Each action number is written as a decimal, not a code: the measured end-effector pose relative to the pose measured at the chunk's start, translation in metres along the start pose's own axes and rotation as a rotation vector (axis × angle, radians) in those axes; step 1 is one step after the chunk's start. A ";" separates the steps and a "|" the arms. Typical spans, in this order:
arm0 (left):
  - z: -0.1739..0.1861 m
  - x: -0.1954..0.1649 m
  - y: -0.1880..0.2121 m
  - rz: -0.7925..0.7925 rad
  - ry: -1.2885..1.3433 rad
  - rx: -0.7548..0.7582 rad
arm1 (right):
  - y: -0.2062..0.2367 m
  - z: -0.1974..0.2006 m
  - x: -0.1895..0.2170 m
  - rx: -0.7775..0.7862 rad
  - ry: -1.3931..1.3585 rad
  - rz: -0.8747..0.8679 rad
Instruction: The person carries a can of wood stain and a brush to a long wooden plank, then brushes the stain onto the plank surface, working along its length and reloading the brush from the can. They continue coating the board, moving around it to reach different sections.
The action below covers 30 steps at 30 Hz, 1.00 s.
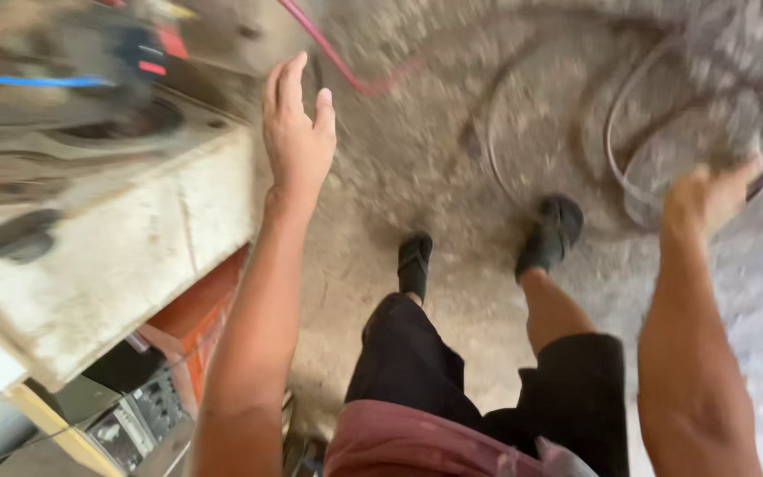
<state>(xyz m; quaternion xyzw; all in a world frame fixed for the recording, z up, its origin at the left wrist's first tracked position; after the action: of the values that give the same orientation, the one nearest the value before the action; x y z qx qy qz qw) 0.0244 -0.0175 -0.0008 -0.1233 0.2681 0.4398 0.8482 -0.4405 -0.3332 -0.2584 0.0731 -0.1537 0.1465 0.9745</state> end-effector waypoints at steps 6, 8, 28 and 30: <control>0.066 0.064 -0.142 -0.003 -0.161 -0.103 | -0.006 0.185 0.120 0.246 -0.385 -0.305; 0.067 0.080 -0.193 0.079 -0.172 -0.084 | -0.020 0.218 0.174 0.155 -0.496 -0.240; 0.006 -0.409 -0.065 -0.433 0.248 0.468 | -0.091 0.611 0.174 -0.404 -1.036 -0.753; -0.029 -0.546 0.039 -0.895 0.686 0.756 | -0.100 0.667 0.142 -0.425 -1.142 -0.735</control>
<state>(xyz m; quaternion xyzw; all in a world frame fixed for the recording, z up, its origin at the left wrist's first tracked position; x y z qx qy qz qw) -0.2739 -0.3785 0.2840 -0.0498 0.5804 -0.1417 0.8004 -0.4659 -0.5160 0.4059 -0.0061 -0.6308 -0.2861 0.7212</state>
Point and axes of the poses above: each hand's wrist, its own y-axis away from the middle knuckle, its own z-axis out of the back of the hand, x = y × z, the point moved 3 cm from there along -y, towards the middle knuckle, and after that the axes turned 10 degrees about y, right-handed, at the moved point
